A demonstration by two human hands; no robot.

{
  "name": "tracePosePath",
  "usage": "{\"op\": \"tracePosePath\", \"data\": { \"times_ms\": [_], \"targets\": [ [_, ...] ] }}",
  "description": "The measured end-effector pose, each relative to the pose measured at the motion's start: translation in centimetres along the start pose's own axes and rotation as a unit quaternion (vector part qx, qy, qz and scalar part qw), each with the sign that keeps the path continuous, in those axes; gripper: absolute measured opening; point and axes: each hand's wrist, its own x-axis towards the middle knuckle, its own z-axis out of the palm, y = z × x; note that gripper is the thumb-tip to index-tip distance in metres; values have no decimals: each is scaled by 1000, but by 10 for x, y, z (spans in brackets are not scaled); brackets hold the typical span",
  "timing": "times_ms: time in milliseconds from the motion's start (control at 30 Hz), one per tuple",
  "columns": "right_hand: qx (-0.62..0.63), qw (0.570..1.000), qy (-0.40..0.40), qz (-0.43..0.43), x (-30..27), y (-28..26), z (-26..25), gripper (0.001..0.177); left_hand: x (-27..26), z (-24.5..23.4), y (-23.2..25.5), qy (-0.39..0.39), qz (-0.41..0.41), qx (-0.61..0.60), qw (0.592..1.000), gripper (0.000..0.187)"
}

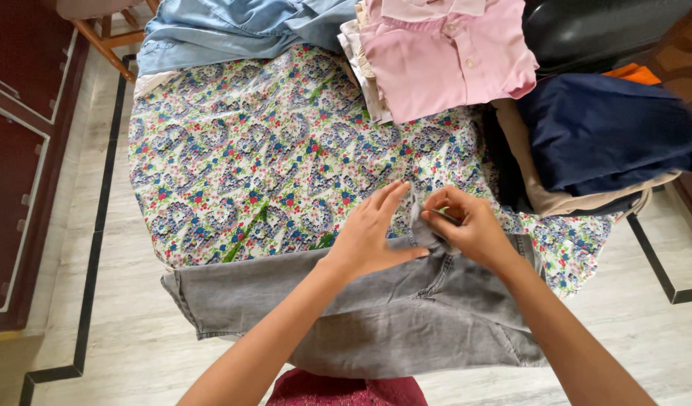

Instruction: The person folds several garments including a gray denim jacket, a light blue denim jacket, and a patterned shirt on a round table. The folded items are stacked neatly, and a black suitcase is moved aside during the process.

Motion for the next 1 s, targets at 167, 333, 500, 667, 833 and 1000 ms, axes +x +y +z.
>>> {"op": "tracePosePath", "data": {
  "times_ms": [167, 333, 500, 667, 833, 1000],
  "targets": [
    [135, 991, -14, 2, -12, -30, -14, 17, 2, 12, 15, -42, -74, 40, 996, 37],
    [-19, 984, -115, 134, -39, -40, -41, 71, -3, -25, 26, -120, -86, -66, 987, 28],
    [-298, 931, -198, 72, -86, -13, -32, 105, -14, -70, 70, -156, -78, -95, 980, 30],
    [-377, 923, -63, -41, -158, 25, -12, 114, -40, -110, 121, -220, -106, -82, 966, 32],
    [-418, 899, -132, 8, -220, 66, 16, 115, -86, -156, 144, -308, -136, -40, 941, 40],
    [-395, 912, -114, -13, -237, 124, 15, 65, -130, -191, 144, -337, -188, 68, 920, 55]
  ]
}}
